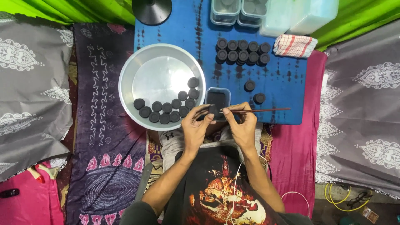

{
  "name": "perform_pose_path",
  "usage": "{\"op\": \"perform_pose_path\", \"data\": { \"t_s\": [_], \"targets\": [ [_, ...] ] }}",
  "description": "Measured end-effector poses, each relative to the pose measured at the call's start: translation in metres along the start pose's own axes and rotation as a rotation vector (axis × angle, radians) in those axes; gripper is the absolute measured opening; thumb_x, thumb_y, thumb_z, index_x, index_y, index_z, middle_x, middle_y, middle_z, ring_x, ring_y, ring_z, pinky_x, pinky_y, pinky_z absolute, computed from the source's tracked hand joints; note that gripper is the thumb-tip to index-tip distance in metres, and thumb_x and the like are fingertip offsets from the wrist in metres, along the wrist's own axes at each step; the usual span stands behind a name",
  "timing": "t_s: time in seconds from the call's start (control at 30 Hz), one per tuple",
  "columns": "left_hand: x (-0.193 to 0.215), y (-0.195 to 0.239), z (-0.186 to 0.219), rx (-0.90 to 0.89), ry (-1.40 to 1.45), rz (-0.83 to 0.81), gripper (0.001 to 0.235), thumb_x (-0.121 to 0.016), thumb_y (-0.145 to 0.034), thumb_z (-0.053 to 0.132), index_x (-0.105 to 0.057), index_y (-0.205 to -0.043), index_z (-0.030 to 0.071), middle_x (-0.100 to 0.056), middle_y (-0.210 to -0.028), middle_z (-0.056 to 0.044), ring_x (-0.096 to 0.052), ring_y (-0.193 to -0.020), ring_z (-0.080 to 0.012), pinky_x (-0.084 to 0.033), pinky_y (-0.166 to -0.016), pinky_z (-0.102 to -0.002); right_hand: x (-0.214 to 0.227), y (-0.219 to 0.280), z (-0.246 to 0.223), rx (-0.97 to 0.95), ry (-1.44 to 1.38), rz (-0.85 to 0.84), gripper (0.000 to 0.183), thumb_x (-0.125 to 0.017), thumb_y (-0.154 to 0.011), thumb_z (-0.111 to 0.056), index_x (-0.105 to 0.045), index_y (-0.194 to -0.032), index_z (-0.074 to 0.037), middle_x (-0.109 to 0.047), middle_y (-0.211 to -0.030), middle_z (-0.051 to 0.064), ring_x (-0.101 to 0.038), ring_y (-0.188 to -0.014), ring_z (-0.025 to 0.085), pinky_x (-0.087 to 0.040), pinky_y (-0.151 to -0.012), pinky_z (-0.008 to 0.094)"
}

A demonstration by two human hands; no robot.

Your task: The person sits on the floor and uses a paintbrush to apply black paint to small, round, dark discs. They repeatedly dip the brush into a small container of paint and coat the discs, placing the finished ones into a white bowl.

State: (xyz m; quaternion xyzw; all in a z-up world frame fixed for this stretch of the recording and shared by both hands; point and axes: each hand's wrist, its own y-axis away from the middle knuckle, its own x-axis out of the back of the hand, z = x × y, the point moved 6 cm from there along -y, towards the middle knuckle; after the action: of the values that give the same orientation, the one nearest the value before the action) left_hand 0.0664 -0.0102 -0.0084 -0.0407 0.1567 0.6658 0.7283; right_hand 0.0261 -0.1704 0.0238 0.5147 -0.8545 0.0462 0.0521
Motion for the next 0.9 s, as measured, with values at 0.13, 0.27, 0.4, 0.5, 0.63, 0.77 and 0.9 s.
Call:
{"op": "perform_pose_path", "data": {
  "t_s": [0.13, 0.27, 0.4, 0.5, 0.63, 0.77, 0.9],
  "targets": [
    [0.002, 0.002, -0.004, 0.007, 0.021, 0.009, 0.031, -0.078, -0.089, 0.006, -0.070, -0.117, -0.005, -0.072, -0.108, -0.028, -0.069, -0.089, -0.0375, -0.069, -0.068, -0.044, 0.002, 0.000, 0.011, -0.002, -0.109, -0.023, 0.022, -0.079, -0.094, -0.011, -0.061, -0.087, 0.000, -0.071, -0.082, 0.015, -0.069, -0.086, 0.019, -0.055, -0.082, 0.033],
    [0.001, 0.000, -0.003, -0.018, -0.006, 0.006, 0.030, -0.078, -0.090, 0.007, -0.070, -0.117, -0.005, -0.072, -0.107, -0.028, -0.072, -0.088, -0.0363, -0.069, -0.067, -0.043, 0.003, 0.000, 0.007, 0.029, -0.045, 0.004, 0.023, -0.082, -0.091, -0.010, -0.062, -0.086, 0.000, -0.072, -0.082, 0.015, -0.069, -0.085, 0.020, -0.055, -0.081, 0.034],
    [0.004, 0.000, -0.004, -0.013, -0.016, 0.017, 0.032, -0.078, -0.089, 0.006, -0.067, -0.116, -0.006, -0.072, -0.104, -0.025, -0.076, -0.084, -0.0324, -0.070, -0.066, -0.039, -0.002, 0.002, 0.005, 0.018, -0.105, -0.027, 0.022, -0.083, -0.089, -0.007, -0.062, -0.086, -0.001, -0.071, -0.081, 0.014, -0.069, -0.083, 0.022, -0.055, -0.081, 0.033],
    [0.006, 0.001, -0.004, -0.017, -0.038, 0.033, 0.033, -0.080, -0.087, 0.008, -0.067, -0.115, -0.007, -0.071, -0.107, -0.027, -0.076, -0.092, -0.0340, -0.069, -0.066, -0.040, 0.000, 0.003, 0.009, -0.014, 0.038, 0.021, 0.020, -0.081, -0.092, -0.013, -0.066, -0.090, -0.001, -0.074, -0.084, 0.015, -0.070, -0.084, 0.020, -0.055, -0.080, 0.037],
    [0.007, 0.006, -0.003, -0.028, -0.060, 0.051, 0.036, -0.082, -0.086, 0.007, -0.067, -0.115, -0.006, -0.072, -0.108, -0.025, -0.074, -0.096, -0.0299, -0.069, -0.067, -0.039, -0.002, 0.008, 0.010, -0.041, 0.033, -0.006, 0.021, -0.081, -0.092, -0.017, -0.065, -0.089, -0.004, -0.075, -0.086, 0.012, -0.067, -0.084, 0.015, -0.054, -0.080, 0.035],
    [0.006, 0.002, -0.003, -0.012, -0.049, 0.049, 0.036, -0.083, -0.086, 0.009, -0.066, -0.115, -0.005, -0.073, -0.110, -0.023, -0.074, -0.098, -0.0283, -0.069, -0.069, -0.037, -0.003, 0.003, 0.004, -0.075, 0.029, 0.014, 0.021, -0.081, -0.092, -0.019, -0.065, -0.090, -0.006, -0.075, -0.085, 0.009, -0.063, -0.080, 0.011, -0.052, -0.074, 0.029],
    [0.008, 0.010, 0.000, 0.004, -0.058, 0.072, 0.035, -0.084, -0.085, 0.010, -0.067, -0.112, -0.003, -0.075, -0.109, -0.022, -0.075, -0.098, -0.0278, -0.068, -0.072, -0.035, -0.003, 0.006, 0.005, -0.104, 0.019, 0.000, 0.022, -0.081, -0.093, -0.021, -0.064, -0.090, -0.007, -0.074, -0.082, 0.007, -0.058, -0.073, 0.008, -0.049, -0.065, 0.024]
  ]
}}
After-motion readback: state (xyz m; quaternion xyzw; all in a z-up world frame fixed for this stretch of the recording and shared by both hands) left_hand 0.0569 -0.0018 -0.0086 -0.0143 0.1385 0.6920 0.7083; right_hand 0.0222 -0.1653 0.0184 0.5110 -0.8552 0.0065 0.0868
